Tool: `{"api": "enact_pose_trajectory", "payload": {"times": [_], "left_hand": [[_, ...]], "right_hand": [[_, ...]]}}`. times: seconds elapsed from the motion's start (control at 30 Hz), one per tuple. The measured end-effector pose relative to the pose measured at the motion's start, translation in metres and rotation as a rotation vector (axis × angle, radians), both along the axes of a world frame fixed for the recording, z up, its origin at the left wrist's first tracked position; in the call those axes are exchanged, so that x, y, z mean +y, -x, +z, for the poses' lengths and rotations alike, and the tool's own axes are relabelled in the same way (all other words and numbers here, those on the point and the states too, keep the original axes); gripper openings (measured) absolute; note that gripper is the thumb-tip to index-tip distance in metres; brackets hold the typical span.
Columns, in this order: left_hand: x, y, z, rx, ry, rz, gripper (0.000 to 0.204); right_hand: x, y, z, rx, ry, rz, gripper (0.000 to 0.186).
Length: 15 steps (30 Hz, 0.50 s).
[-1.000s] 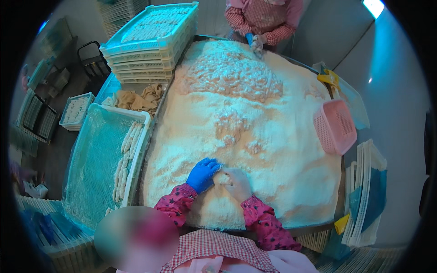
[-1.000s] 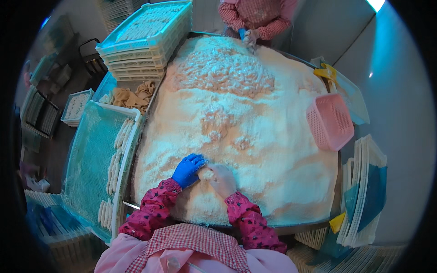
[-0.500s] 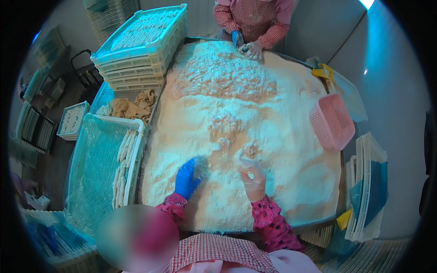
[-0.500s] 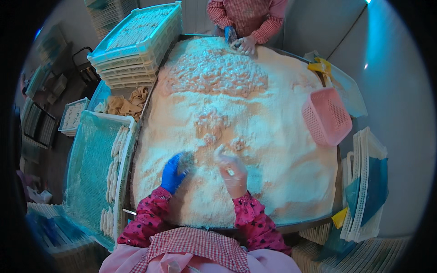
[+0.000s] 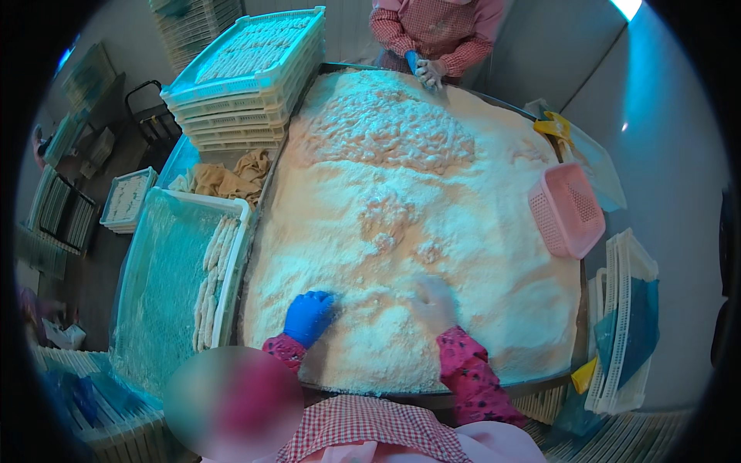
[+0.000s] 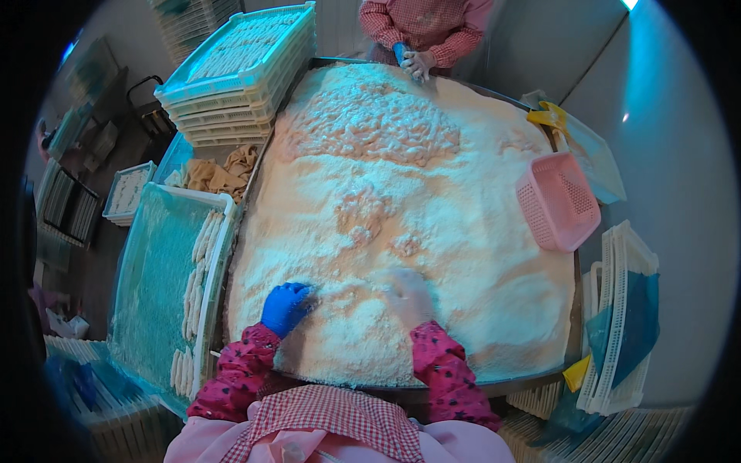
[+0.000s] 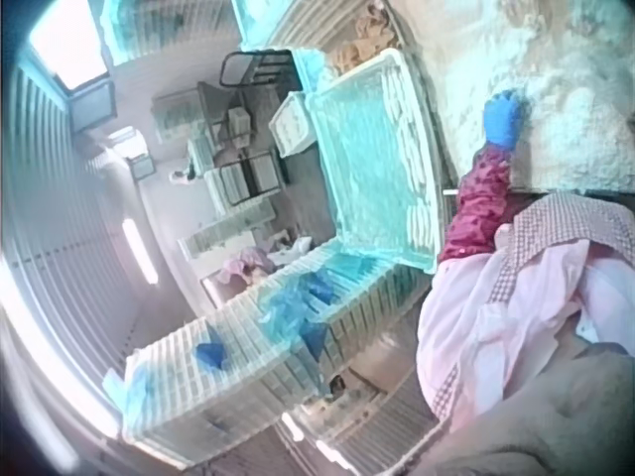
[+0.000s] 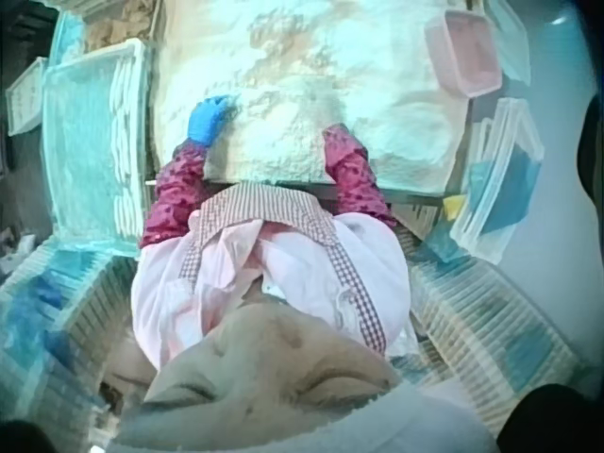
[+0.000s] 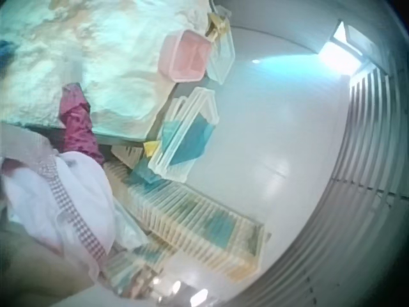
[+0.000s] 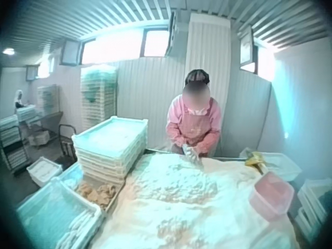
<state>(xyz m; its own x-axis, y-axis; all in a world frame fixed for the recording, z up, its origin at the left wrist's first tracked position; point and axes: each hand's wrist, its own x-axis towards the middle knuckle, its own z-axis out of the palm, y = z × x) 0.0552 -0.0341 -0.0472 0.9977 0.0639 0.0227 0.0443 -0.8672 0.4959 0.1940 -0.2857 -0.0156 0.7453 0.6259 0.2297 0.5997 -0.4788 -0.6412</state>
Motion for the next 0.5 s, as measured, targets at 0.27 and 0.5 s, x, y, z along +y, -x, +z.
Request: {"api": "enact_pose_trajectory", "payload": {"times": [0.27,0.5], "left_hand": [[-0.031,-0.035,-0.031,0.126,0.433,0.228,0.035],[-0.117,0.004,-0.093,-0.365,2.088,0.389,0.06]], "right_hand": [[0.035,0.036,0.003,0.423,-0.165,-0.101,0.032],[0.083,0.086,0.014,-0.264,0.158,0.134,0.051]]}}
